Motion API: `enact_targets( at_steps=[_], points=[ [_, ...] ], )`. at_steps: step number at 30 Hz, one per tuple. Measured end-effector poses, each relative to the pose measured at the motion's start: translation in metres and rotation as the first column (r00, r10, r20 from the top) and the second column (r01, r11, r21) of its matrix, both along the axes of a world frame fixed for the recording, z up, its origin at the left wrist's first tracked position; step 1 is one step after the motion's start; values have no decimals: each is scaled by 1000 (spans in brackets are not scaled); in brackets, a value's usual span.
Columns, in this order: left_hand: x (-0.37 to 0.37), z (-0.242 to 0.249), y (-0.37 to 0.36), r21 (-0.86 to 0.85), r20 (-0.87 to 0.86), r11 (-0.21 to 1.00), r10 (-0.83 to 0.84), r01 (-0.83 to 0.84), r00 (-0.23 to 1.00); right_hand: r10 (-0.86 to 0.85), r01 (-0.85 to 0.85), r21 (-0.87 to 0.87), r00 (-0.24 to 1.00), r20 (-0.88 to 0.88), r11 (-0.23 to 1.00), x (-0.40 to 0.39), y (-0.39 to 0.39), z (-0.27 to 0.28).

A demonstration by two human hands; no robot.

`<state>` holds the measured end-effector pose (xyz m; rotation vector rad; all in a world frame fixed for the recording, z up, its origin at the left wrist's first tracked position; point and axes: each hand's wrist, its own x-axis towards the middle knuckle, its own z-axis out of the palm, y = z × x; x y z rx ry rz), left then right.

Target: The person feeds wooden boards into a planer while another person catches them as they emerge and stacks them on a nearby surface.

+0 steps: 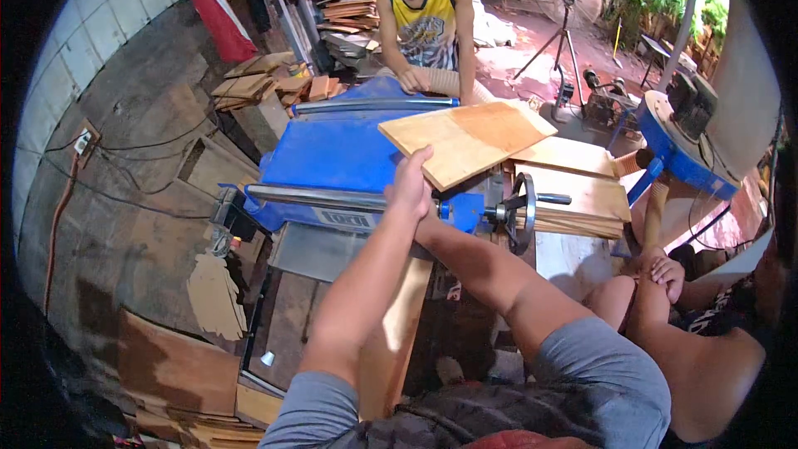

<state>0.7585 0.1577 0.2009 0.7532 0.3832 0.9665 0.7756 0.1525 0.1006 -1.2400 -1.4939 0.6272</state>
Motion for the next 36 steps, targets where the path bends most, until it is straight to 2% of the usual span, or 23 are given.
enact_targets(
  at_steps=[6,21,29,32,34,35,36],
  points=[
    [4,11,8,-18,-27,1000,21,-21,999,-2,4,-48,1000,30,999,6,-11,7],
    [17,0,11,-19,-82,1000,-22,21,996,28,-28,-97,1000,-2,995,1,-24,25],
    [20,-3,10,-45,-36,999,15,-16,999,25,-26,-130,1000,-12,991,-1,-27,34],
    [25,1,12,-9,-28,1000,9,-9,1000,13,-8,-198,1000,20,980,1,-34,47],
    [32,2,11,-48,-26,998,36,-37,999,5,17,-333,998,65,943,2,-44,64],
    [36,1,11,-27,-15,999,30,-30,999,-40,102,-170,942,332,980,2,-40,51],
    [40,0,10,-15,-5,1000,20,-20,1000,-116,124,24,822,557,992,2,-31,33]
  ],
)
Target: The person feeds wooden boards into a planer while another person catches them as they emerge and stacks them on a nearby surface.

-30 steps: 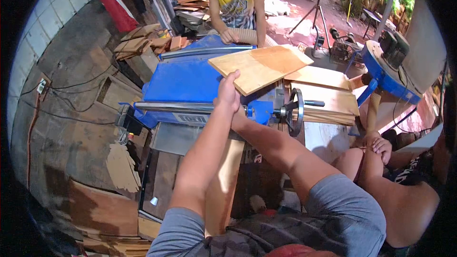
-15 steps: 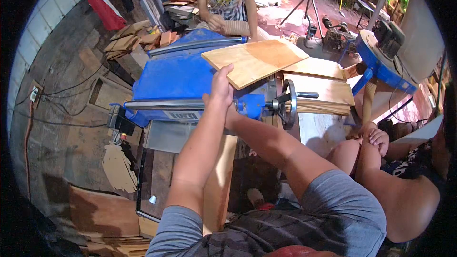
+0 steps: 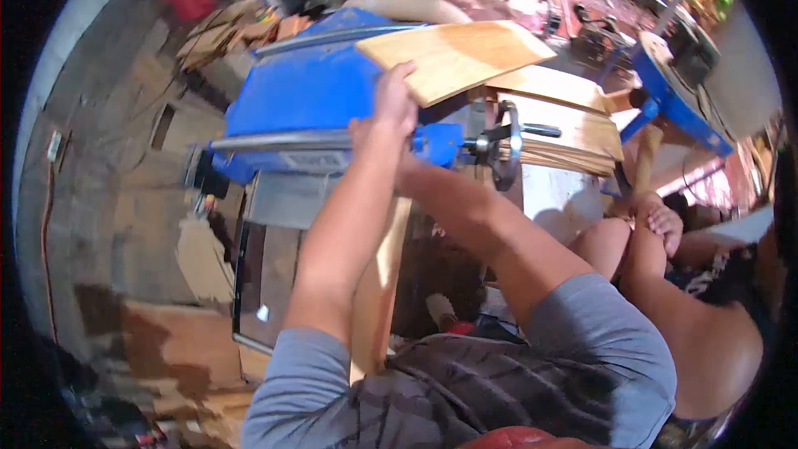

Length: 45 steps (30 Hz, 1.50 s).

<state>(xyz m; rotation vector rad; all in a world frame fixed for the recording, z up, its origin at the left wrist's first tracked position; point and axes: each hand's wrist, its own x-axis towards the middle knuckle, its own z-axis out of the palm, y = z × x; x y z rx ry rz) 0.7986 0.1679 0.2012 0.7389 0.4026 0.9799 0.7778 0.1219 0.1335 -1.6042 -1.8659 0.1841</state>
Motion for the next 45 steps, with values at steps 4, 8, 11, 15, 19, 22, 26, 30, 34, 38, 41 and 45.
enact_targets(
  at_steps=[4,8,11,15,19,22,26,30,34,38,41,45],
  points=[
    [15,16,-12,-63,56,997,52,-48,997,-120,138,-109,980,158,984,-10,30,-12],
    [22,25,-13,-12,-49,999,28,-29,998,-74,108,-152,974,212,982,-9,17,18],
    [28,30,-15,-21,19,999,-29,29,999,-88,129,-120,949,302,984,-9,17,18],
    [6,17,-17,49,-139,972,-223,232,965,-133,221,-213,922,364,952,-15,27,26],
    [-94,-35,-63,620,-256,777,331,-109,908,-8,110,-233,917,400,966,-5,8,30],
    [-238,-58,-147,818,-494,570,765,-76,412,-19,164,-256,872,489,953,-11,8,43],
    [-402,-158,-283,247,-964,969,246,4,-102,-24,191,-272,856,517,943,-14,7,46],
    [-418,-166,-333,387,-909,919,365,-82,-203,-44,161,-202,872,487,966,-19,-5,44],
    [-419,-147,-316,194,-927,975,146,-110,-345,58,-93,335,992,112,937,-48,-60,-4],
    [-453,-155,-304,199,-933,975,158,-96,-324,245,-258,-89,960,-140,962,-93,-178,-87],
    [-518,-177,-303,256,-946,964,236,-69,-223,187,-206,-79,961,-203,975,-116,-239,-104],
    [-544,-146,-299,214,-971,943,235,-256,54,-61,-429,-369,581,-812,824,-170,-274,-94]
  ],
)
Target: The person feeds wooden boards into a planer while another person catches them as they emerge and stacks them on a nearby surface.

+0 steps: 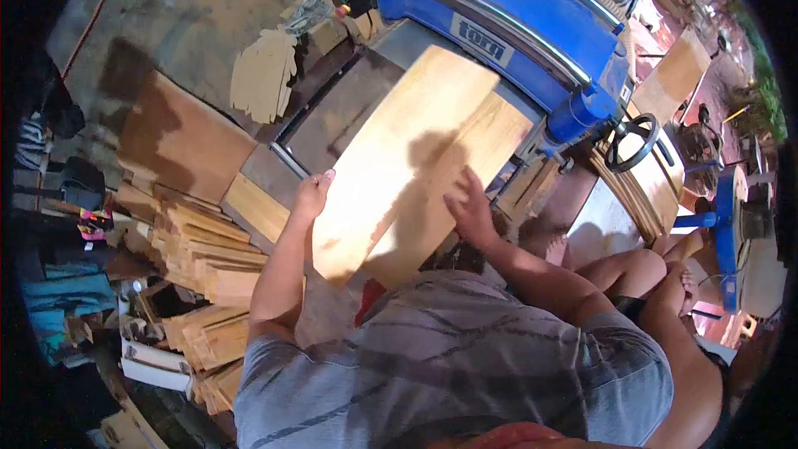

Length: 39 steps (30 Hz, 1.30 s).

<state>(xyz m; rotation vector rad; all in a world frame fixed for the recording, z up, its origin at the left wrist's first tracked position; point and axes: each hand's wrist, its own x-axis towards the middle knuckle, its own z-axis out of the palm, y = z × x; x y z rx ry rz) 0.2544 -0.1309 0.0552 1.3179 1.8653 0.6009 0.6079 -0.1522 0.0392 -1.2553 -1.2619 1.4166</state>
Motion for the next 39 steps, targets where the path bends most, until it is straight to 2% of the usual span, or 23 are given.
enact_targets(
  at_steps=[2,4,7,9,11,13,14,15,16,18,19,20,21,22,23,24,26,30,31,34,35,37,39],
  points=[
    [-2,3,16,92,-16,996,0,1,1000,-2,-162,-321,891,-455,933,-46,2,13],
    [-15,2,31,173,-24,985,0,4,1000,39,-576,-316,519,-854,754,-92,17,-17],
    [-50,-17,57,92,-316,990,-75,109,946,-53,-360,-399,682,-729,843,-166,40,-20],
    [-99,-22,63,107,69,983,-154,146,986,-99,-339,-379,619,-779,861,-196,49,-24],
    [-130,11,43,-55,401,998,6,17,916,-112,-269,-289,524,-844,919,-220,65,-59],
    [-152,10,16,-156,843,977,207,-143,497,-174,-125,-271,504,-846,955,-242,73,-59],
    [-160,-11,-1,-108,954,951,181,-288,239,-328,1,-415,612,-720,910,-256,86,-73],
    [-139,-16,-9,-176,971,858,233,-483,60,-365,46,-405,533,-763,913,-264,95,-68],
    [-118,-31,-16,-62,998,905,60,-421,-19,-375,51,-402,482,-792,914,-267,103,-62],
    [-55,-18,-10,-42,987,872,113,-488,117,-375,35,-401,434,-819,915,-270,111,-64],
    [-59,-61,8,-137,966,801,238,-582,99,-107,53,-115,842,-529,992,-259,117,-78],
    [-47,-44,19,-202,927,769,351,-607,136,102,-97,154,995,-23,983,-243,124,-92],
    [-50,-65,34,-165,883,766,396,-622,253,158,-358,313,841,517,880,-227,131,-97],
    [-44,-67,44,-82,852,749,395,-657,344,395,-515,105,758,519,851,-207,126,-31],
    [-41,-72,51,-55,850,747,383,-662,361,433,-421,101,868,-245,901,-197,111,-40],
    [-36,-64,53,-82,843,740,408,-668,349,212,-315,-383,934,-289,868,-188,117,-26],
    [-26,-59,61,-110,836,732,434,-672,336,132,-233,-377,953,-274,896,-149,121,-22],
    [0,-83,89,-42,782,714,459,-699,421,-108,94,114,986,126,989,-61,167,35],
    [11,-88,100,-42,782,709,462,-704,419,-276,138,320,855,439,937,-22,204,26],
    [33,-97,120,-37,837,691,416,-722,355,-531,151,615,684,500,774,43,254,117],
    [38,-91,122,-26,852,687,395,-726,343,-757,-77,838,392,523,540,61,264,141],
    [40,-86,132,-14,865,680,375,-733,332,-736,-169,771,230,637,614,102,292,158],
    [39,-88,135,-131,656,677,607,-725,448,-207,-77,222,168,964,972,133,300,139]
  ],
)
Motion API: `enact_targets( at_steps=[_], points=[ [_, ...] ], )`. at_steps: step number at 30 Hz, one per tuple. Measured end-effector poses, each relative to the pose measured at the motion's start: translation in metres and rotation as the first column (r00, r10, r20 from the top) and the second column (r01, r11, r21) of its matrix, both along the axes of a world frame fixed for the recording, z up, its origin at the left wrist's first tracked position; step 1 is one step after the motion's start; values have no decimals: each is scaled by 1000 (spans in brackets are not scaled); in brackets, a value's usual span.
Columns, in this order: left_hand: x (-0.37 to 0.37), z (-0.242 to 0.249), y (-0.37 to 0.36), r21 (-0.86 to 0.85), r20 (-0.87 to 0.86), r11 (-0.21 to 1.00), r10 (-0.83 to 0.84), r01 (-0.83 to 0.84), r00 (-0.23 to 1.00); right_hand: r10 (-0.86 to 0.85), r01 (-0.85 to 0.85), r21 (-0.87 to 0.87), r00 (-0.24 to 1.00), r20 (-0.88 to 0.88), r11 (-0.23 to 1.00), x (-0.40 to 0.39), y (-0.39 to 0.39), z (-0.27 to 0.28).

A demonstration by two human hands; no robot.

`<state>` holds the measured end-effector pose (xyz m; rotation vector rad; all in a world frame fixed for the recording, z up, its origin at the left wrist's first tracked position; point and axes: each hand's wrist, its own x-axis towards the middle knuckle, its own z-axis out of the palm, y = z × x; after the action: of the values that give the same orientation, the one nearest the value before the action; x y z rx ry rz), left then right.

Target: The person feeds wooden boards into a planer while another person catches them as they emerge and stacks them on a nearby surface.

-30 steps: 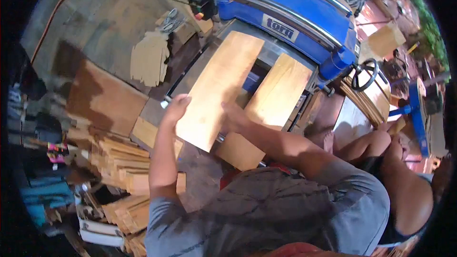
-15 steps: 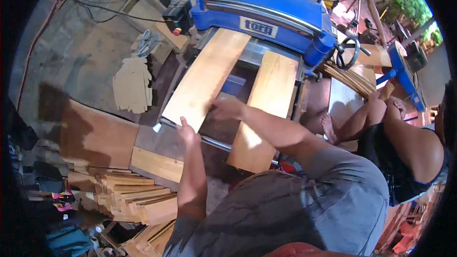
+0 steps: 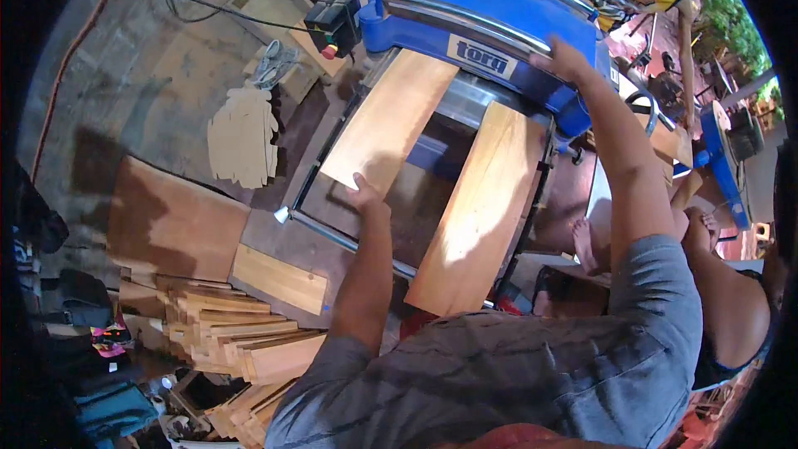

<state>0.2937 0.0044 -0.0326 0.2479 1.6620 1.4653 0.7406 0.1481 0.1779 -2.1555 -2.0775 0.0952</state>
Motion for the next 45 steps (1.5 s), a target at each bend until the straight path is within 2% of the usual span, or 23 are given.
enact_targets(
  at_steps=[1,3,4,6,7,9,13,15,16,18,19,21,25,30,31,33,37,39,43,45],
  points=[
    [1,4,-1,-1,-3,1000,3,-3,1000,3,-3,-1,1000,-3,1000,-3,2,-3],
    [5,17,-2,80,-35,991,-107,110,994,-166,166,15,971,172,986,-16,7,-5],
    [8,17,4,78,-37,991,-102,105,994,-161,161,13,972,170,987,-15,14,-4],
    [10,14,7,-72,-42,992,-109,106,993,-117,118,4,976,183,993,-10,12,-5],
    [9,3,10,-80,-36,992,-102,99,994,-144,147,-1,971,192,989,-18,8,1],
    [8,-26,19,-49,-6,993,-108,108,994,-170,174,1,963,208,985,-25,5,4],
    [20,-5,22,-35,11,998,-50,50,999,-204,205,16,957,206,979,-26,7,1],
    [19,-3,23,43,-21,983,-176,177,984,-214,217,8,955,206,976,-25,8,0],
    [18,-12,26,42,-22,983,-179,180,984,-225,229,1,953,205,973,-24,8,0],
    [18,-44,37,80,-191,975,-188,206,963,-227,230,11,952,208,973,-20,10,-5],
    [21,-50,41,79,-189,975,-191,209,963,-225,226,23,951,211,974,-19,10,-5],
    [29,-60,49,169,-253,979,-70,115,965,-224,224,22,953,206,974,-19,9,-4],
    [31,-78,66,234,-332,957,-88,172,939,-217,227,-26,955,203,974,-20,10,-1],
    [36,-93,79,74,-436,983,-121,169,892,-234,236,18,950,205,972,-22,8,-2],
    [36,-102,83,75,-436,982,-123,172,892,-243,242,30,948,207,970,-23,7,-2],
    [34,-117,91,94,-324,963,-210,253,923,-243,240,41,948,207,970,-21,8,-4],
    [39,-113,100,83,-338,958,-231,274,912,-239,243,8,949,203,970,-24,5,1],
    [42,-115,106,71,-289,955,-255,287,923,-243,242,30,949,200,970,-20,7,-5],
    [41,-127,118,117,-421,930,-270,347,866,-256,256,27,946,199,966,-21,8,-4],
    [40,-113,121,-44,-322,906,-411,420,853,-253,252,31,945,206,967,-20,8,-5]
  ],
)
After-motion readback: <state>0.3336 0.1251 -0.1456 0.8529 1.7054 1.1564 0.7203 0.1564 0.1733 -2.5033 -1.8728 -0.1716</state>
